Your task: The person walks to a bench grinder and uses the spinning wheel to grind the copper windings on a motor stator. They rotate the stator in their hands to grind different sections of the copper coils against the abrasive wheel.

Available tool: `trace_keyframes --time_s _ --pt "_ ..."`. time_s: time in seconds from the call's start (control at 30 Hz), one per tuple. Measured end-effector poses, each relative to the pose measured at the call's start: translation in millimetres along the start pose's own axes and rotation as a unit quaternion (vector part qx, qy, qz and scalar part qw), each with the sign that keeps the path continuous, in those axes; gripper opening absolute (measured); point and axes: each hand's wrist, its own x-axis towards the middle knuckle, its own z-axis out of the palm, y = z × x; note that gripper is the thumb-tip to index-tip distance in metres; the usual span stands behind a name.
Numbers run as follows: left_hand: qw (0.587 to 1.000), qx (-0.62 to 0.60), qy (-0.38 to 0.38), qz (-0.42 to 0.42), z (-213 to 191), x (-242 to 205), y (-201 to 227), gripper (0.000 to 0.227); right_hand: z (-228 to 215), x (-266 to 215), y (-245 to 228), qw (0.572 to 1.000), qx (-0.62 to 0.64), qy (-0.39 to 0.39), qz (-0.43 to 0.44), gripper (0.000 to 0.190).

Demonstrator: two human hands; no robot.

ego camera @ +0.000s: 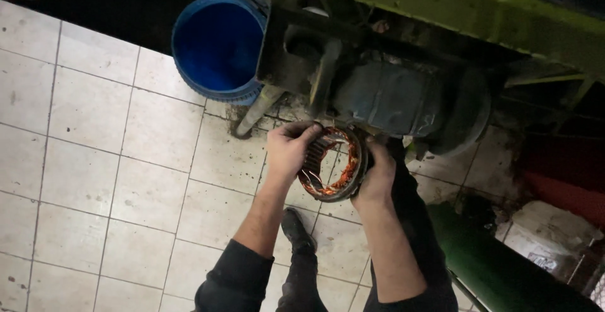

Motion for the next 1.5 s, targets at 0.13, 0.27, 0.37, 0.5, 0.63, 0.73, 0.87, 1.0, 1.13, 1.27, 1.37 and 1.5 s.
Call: trace_keyframes --time_s 0.13,0.27,0.37,0.5,0.63,0.73,0.87,1.0,1.13,1.27,1.37,1.5 --pt "0.998 0.058 0.013 0.002 1.6 -7.9 16.2 0.024 -3.5 0.1 1.7 0.999 0.004 -0.006 0.045 0.05" --pt "1.0 0.004 0.005 -0.025 1.6 -6.2 12.9 0.024 -2.4 -2.1 0.7 0.999 0.015 0.005 0.031 0.05" --pt "1.0 0.017 0.005 -0.023 4.6 -6.2 15.9 0.025 -3.2 -2.1 -0.8 0.999 0.01 0.012 0.034 0.051" --pt "0.998 0.047 0.014 -0.041 3.7 -11.8 26.2 0.026 0.4 -5.6 0.3 0.999 -0.003 -0.034 0.0 0.051" --pt "0.996 0.074 0.025 -0.038 4.0 -10.9 23.5 0.027 -6.2 -1.8 4.9 1.0 0.021 -0.006 0.002 0.049" --pt "0.996 0.085 0.025 -0.008 3.9 -10.6 21.8 0.027 -3.8 -3.3 3.7 1.0 0.023 -0.019 -0.005 0.048" --pt "0.995 0.089 0.025 -0.026 4.6 -11.2 21.1 0.027 -5.9 -3.8 4.1 1.0 0.019 0.007 0.025 0.049" --pt "0.996 0.087 0.005 -0.036 5.4 -16.8 28.4 0.027 -14.0 -2.4 10.4 0.999 0.027 0.008 0.027 0.049" --pt "0.992 0.123 0.007 -0.017 6.0 -19.5 24.1 0.028 -23.3 -1.8 15.7 0.999 0.035 0.014 0.024 0.047" --pt "0.991 0.133 -0.003 0.022 3.9 -18.0 3.7 0.028 -37.6 -6.1 21.6 0.998 -0.028 0.06 0.022 0.038" --pt "0.994 0.1 0.005 0.041 -4.7 -25.5 -12.2 0.033 -33.2 -12.1 21.7 0.999 -0.017 0.03 0.019 0.036" --pt "0.982 -0.135 0.057 -0.118 -26.1 -66.3 -49.7 0.058 -47.8 -19.2 37.9 1.0 0.015 0.002 -0.016 0.039"
